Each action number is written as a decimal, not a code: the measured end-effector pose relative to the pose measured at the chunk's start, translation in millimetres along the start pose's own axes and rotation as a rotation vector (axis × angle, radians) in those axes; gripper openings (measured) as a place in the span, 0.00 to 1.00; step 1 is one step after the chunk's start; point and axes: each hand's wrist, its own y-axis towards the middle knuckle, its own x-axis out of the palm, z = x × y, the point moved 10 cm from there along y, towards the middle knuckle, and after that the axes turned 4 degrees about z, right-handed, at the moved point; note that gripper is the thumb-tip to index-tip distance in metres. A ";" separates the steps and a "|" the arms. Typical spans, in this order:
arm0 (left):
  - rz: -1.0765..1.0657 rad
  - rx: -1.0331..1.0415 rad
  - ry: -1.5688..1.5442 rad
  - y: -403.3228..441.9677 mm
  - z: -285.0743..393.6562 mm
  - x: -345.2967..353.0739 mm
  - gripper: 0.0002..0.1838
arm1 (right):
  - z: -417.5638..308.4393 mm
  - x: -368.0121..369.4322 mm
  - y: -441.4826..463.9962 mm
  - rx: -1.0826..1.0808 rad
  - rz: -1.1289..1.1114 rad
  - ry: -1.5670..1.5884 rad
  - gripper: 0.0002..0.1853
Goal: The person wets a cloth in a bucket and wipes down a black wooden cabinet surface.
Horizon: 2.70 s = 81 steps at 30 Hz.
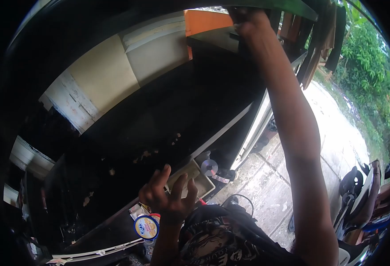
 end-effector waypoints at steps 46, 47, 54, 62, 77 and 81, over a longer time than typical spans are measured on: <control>-0.073 0.108 -0.046 -3.9 -0.1 -1.7 0.11 | -20.9 49.9 -190.0 -0.059 0.030 0.029 0.07; -0.069 0.100 -0.042 -2.3 -0.5 -3.7 0.11 | -47.6 35.7 -181.9 -0.170 0.149 0.008 0.06; -0.083 0.059 -0.055 -1.0 2.5 -5.5 0.11 | -69.4 22.5 -163.6 -0.358 -0.012 0.001 0.08; -0.058 0.042 -0.041 2.4 5.2 -8.8 0.08 | 3.1 50.3 -271.7 -0.305 -0.417 -0.895 0.11; -0.133 -0.041 -0.172 1.5 -4.2 -8.8 0.10 | -78.1 12.8 -236.1 -0.242 -0.174 -1.065 0.20; -0.121 -0.035 -0.185 1.1 -5.8 -12.0 0.11 | -119.2 9.8 -200.5 -0.313 -0.179 -1.308 0.17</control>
